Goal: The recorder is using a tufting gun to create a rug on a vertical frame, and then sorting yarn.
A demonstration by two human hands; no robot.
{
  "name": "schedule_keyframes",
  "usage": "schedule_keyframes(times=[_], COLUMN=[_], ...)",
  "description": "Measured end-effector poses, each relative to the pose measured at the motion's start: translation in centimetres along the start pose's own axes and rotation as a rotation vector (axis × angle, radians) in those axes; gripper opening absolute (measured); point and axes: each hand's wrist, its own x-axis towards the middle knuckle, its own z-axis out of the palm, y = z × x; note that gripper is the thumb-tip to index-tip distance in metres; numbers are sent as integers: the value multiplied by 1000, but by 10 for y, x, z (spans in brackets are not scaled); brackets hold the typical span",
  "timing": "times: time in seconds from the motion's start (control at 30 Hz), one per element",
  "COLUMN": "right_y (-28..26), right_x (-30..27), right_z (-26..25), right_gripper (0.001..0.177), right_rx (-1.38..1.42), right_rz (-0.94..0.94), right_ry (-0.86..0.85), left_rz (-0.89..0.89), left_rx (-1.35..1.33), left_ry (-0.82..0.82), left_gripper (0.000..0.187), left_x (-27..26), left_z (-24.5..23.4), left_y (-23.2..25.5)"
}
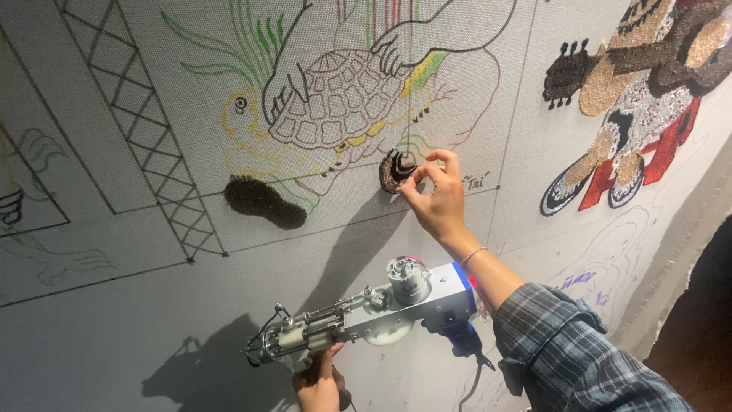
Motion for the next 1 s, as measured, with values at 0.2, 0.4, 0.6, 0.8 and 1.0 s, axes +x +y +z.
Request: schedule_keyframes(times=[0.2, 0.4, 0.6, 0.8, 1.0], right_y=[6, 5, -4, -9, -13], right_x=[-10, -13, -13, -12, -11], right_z=[-7, -12, -14, -11, -9], right_gripper=[15, 26, 40, 44, 50], right_rx=[74, 10, -155, -191, -280], right_rz=[-141, -122, -104, -207, -157], right_ry=[3, -76, -175, -165, -237], left_rz=[-7, 3, -74, -102, -77], left_rx=[-55, -91, 13, -13, 6], left_ry=[3, 12, -3, 23, 9], left_gripper=[26, 24, 34, 40, 41], left_x=[-8, -9, -14, -15, -17], left_z=[7, 8, 5, 7, 5], left_y=[6, 5, 16, 17, 20])
